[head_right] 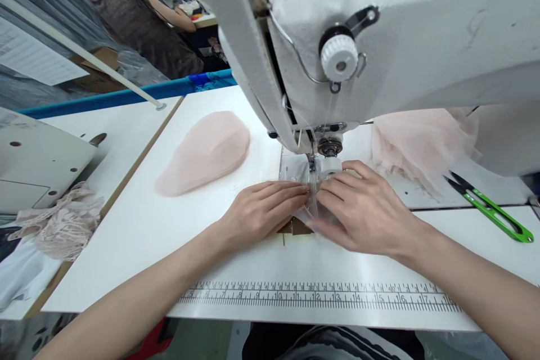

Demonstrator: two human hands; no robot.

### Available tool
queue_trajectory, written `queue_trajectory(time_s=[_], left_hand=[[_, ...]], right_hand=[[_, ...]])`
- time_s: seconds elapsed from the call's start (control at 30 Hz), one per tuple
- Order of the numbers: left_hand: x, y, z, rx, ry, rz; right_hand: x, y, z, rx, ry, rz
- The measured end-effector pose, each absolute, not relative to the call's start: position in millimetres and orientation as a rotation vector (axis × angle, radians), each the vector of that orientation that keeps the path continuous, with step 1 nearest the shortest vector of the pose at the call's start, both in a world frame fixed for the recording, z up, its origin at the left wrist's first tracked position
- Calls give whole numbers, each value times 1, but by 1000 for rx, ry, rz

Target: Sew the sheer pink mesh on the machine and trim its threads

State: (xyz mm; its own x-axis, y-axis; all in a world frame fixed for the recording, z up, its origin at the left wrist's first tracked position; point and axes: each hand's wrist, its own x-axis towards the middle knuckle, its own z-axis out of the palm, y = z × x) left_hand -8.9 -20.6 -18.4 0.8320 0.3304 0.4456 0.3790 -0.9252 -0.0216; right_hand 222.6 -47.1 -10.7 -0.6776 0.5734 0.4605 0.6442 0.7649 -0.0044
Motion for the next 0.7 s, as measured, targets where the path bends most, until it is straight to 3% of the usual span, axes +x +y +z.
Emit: queue_trajectory(time_s=[0.17, 0.33, 0.7], left_hand=[[-6, -22, -19, -2989, -826, -795], [-3, -23, -21, -2948, -779, -762], [-5, -29, -25, -2799, -675, -526]], right_hand=[[225, -45, -9, -929, -2572, -175], [221, -46, -12, -899, -2574, -348], [220, -49, -11, -832, -2555, -321]])
